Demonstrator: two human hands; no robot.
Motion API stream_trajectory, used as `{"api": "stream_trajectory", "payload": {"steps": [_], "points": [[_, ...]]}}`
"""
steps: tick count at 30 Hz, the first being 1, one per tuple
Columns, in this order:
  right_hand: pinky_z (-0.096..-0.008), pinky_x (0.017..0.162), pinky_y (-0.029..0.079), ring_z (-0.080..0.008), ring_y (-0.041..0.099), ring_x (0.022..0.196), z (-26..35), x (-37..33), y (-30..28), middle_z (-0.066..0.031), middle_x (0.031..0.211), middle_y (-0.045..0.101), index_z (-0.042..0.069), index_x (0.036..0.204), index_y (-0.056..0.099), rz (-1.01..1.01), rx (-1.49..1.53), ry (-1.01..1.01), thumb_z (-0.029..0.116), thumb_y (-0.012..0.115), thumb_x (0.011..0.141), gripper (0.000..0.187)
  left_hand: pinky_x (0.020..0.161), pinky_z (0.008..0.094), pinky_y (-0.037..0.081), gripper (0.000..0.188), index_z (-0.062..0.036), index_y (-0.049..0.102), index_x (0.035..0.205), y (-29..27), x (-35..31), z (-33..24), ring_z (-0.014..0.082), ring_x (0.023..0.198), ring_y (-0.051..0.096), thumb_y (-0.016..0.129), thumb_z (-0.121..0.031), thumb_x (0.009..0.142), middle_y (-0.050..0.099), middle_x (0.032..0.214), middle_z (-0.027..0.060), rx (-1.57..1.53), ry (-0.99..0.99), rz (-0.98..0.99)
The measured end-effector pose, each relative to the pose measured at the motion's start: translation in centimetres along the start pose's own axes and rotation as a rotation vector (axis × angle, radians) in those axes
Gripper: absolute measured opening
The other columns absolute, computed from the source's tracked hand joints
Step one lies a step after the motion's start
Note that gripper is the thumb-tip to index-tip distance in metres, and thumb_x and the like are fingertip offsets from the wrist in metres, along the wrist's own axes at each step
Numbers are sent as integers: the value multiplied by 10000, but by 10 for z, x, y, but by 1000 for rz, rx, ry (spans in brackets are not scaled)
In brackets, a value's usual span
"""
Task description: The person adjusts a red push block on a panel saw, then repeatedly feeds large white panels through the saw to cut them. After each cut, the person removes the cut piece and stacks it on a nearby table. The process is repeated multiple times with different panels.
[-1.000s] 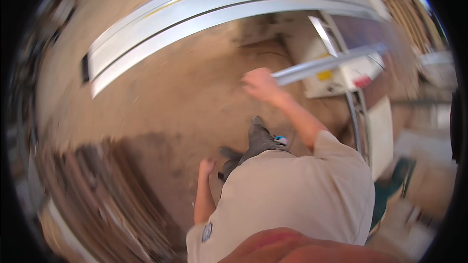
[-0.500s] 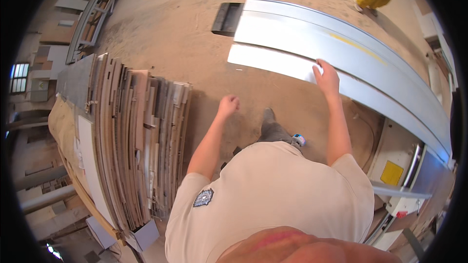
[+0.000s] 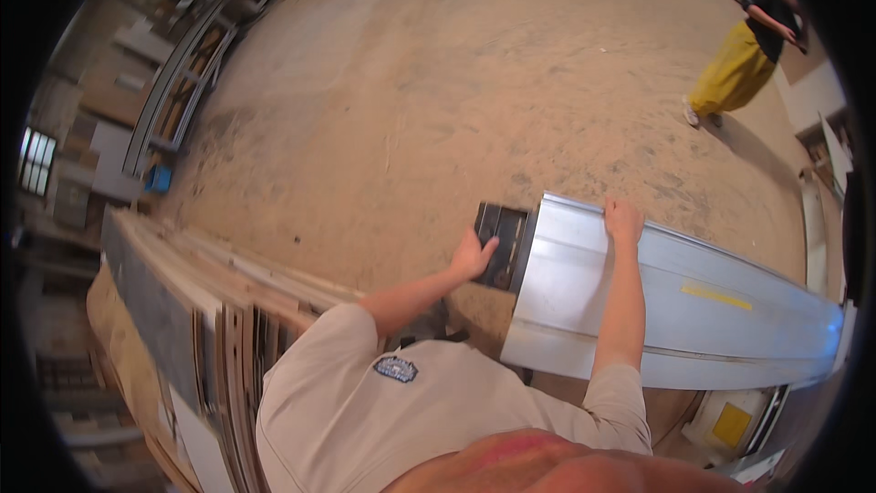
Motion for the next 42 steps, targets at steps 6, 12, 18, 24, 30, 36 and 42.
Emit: {"api": "stream_trajectory", "payload": {"steps": [6,12,18,24,30,36,42], "points": [[-489,873,507,-381,681,939,8,18,-5,-180,960,725,89,940,779,3,40,199,522,485,922,524,1060,492,413,422,1,572,1186,-55,41,-25,414,1159,529,691,-88,791,556,1217,224,270,1073,455],[-486,749,540,-383,680,864,8,18,2,-157,910,722,105,859,758,31,84,368,372,543,859,342,1026,473,446,309,-30,634,1099,-23,117,-61,316,1051,618,684,-127,810,659,1060,137,324,1562,1290],[-470,788,521,-312,685,895,19,26,-1,-79,910,729,142,860,746,-40,-1,428,369,509,916,333,983,462,466,397,-7,637,1153,-34,139,-90,358,1085,601,701,-111,775,643,1168,176,262,1574,1522],[-471,737,526,-302,685,806,28,29,5,-91,836,724,107,789,729,60,6,630,325,503,881,327,883,436,519,338,-45,643,1170,-50,236,-119,356,1026,645,665,-155,852,670,1113,180,187,1439,1805],[-486,727,534,-346,674,767,38,25,-2,-124,790,714,97,761,730,-13,-52,628,330,479,886,365,776,431,546,291,-70,688,1092,-77,486,-129,341,885,691,617,-258,881,714,952,162,765,1115,1402],[-491,719,533,-371,666,735,48,34,-8,-129,766,704,105,742,724,51,-26,699,352,494,875,363,731,408,556,297,-56,730,956,-60,690,-131,311,769,713,637,-305,821,728,822,162,1307,896,1235],[-470,623,528,-362,647,635,39,32,8,-112,662,668,105,634,675,10,9,703,305,560,823,298,696,391,541,294,-2,716,921,136,690,-249,244,726,706,631,-267,827,701,780,166,815,737,1466]]}}
Point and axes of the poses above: each hand's wrist, its own x-axis towards the middle knuckle, its own y-axis out of the palm, z = x × y, the point moved 2 cm from there along x, towards the middle knuckle
